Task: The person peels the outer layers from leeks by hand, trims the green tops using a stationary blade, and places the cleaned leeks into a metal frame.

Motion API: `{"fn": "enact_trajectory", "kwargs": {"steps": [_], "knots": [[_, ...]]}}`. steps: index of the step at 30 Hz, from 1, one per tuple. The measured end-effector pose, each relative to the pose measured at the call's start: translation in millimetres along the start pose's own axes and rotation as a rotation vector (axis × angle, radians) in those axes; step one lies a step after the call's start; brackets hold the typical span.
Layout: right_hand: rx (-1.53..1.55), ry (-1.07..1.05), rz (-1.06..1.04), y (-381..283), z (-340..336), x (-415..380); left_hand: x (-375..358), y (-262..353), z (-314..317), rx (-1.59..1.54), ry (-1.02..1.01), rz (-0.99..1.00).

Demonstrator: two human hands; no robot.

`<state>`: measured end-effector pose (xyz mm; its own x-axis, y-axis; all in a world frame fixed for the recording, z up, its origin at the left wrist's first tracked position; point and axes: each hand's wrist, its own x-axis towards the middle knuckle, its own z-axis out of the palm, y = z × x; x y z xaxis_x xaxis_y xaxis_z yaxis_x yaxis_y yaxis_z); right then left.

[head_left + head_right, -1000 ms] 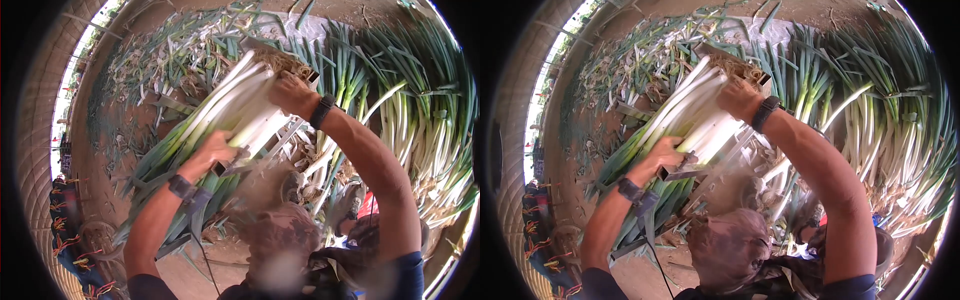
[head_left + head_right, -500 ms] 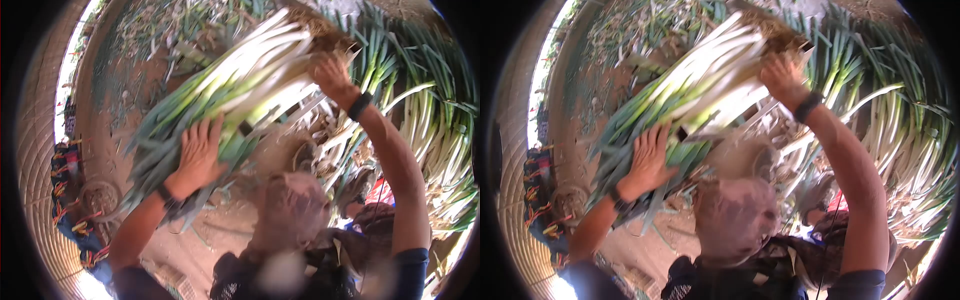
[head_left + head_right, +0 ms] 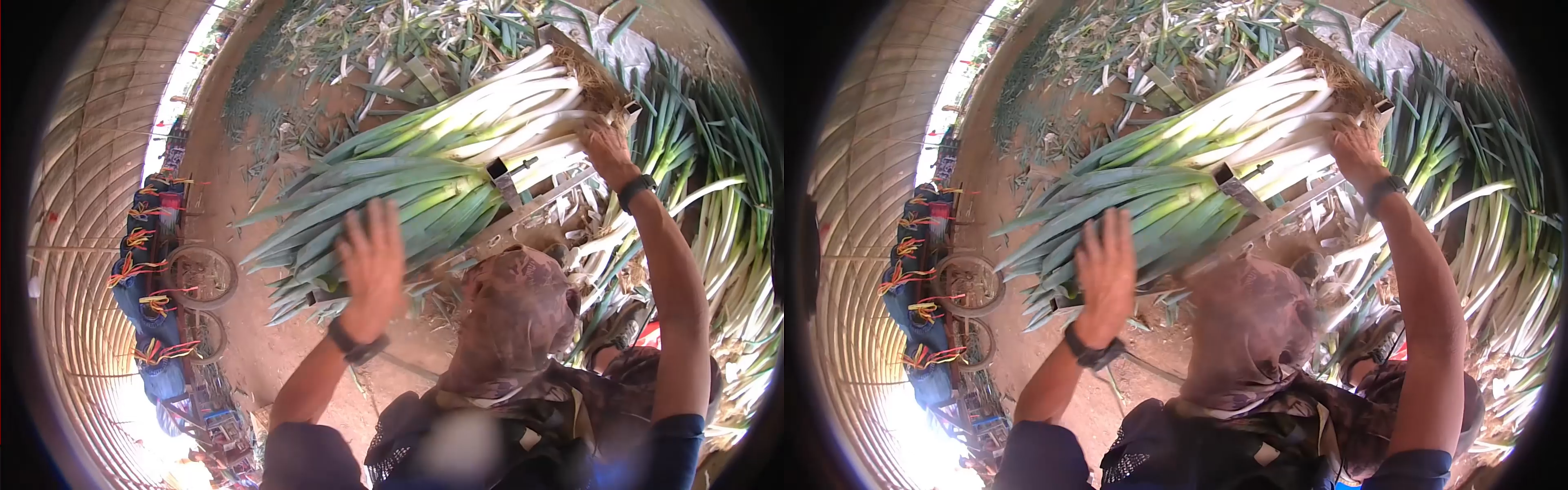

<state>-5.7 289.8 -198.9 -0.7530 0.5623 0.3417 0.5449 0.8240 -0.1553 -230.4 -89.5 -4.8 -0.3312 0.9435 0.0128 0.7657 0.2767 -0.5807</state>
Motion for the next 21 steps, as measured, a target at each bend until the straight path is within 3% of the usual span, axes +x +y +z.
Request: {"fn": "enact_trajectory", "kwargs": {"steps": [1, 3, 5, 6, 8, 9, 10, 11, 13, 14, 15, 17, 19, 20, 21], "knots": [[-0.015, -0.04, -0.015, 2, 3, 1, -16, -24, 2, 0.058, 0.027, -0.017], [-0.049, -0.02, -0.044, 9, 12, -2, -35, -72, -5, 0.016, -0.181, -0.115], [-0.071, 0.008, -0.006, 20, 40, -7, -38, -122, -14, 0.106, -0.567, -0.245], [-0.081, 0.045, 0.024, 24, 46, -8, -38, -143, -20, 0.156, -0.61, -0.165], [-0.074, 0.194, -0.127, 23, 39, -15, -50, -189, -30, 0.163, -0.629, 0.071], [-0.117, -0.115, 0.076, -4, 1, -10, -56, -200, -31, 0.111, -0.59, 0.243], [0.096, -0.098, 0.083, 1, 3, -8, -39, -192, -54, -0.152, -0.569, 0.293], [0.285, 0.289, 0.036, 4, 30, -19, -13, -180, -83, -0.43, -0.563, 0.383], [0.076, -0.01, 0.192, -18, 7, -16, 36, -133, -118, -0.667, -0.482, 0.494], [-0.254, -0.117, 0.185, -27, 22, 2, 59, -107, -104, -0.711, -0.447, 0.59], [-0.19, -0.162, 0.316, -33, 25, 9, 81, -88, -94, -0.69, -0.277, 0.528], [-0.08, -0.238, 0.27, -37, -14, 10, 122, -72, -53, -0.637, -0.04, 0.423], [0.004, -0.192, 0.351, -41, -10, 13, 142, -74, 38, -0.868, -0.329, 0.305], [0.038, -0.155, 0.34, -44, -8, 14, 115, -66, 53, -0.797, -0.496, 0.282], [0.006, -0.125, 0.338, -48, -9, 13, 96, -55, 74, -0.759, -0.432, 0.23]]}}
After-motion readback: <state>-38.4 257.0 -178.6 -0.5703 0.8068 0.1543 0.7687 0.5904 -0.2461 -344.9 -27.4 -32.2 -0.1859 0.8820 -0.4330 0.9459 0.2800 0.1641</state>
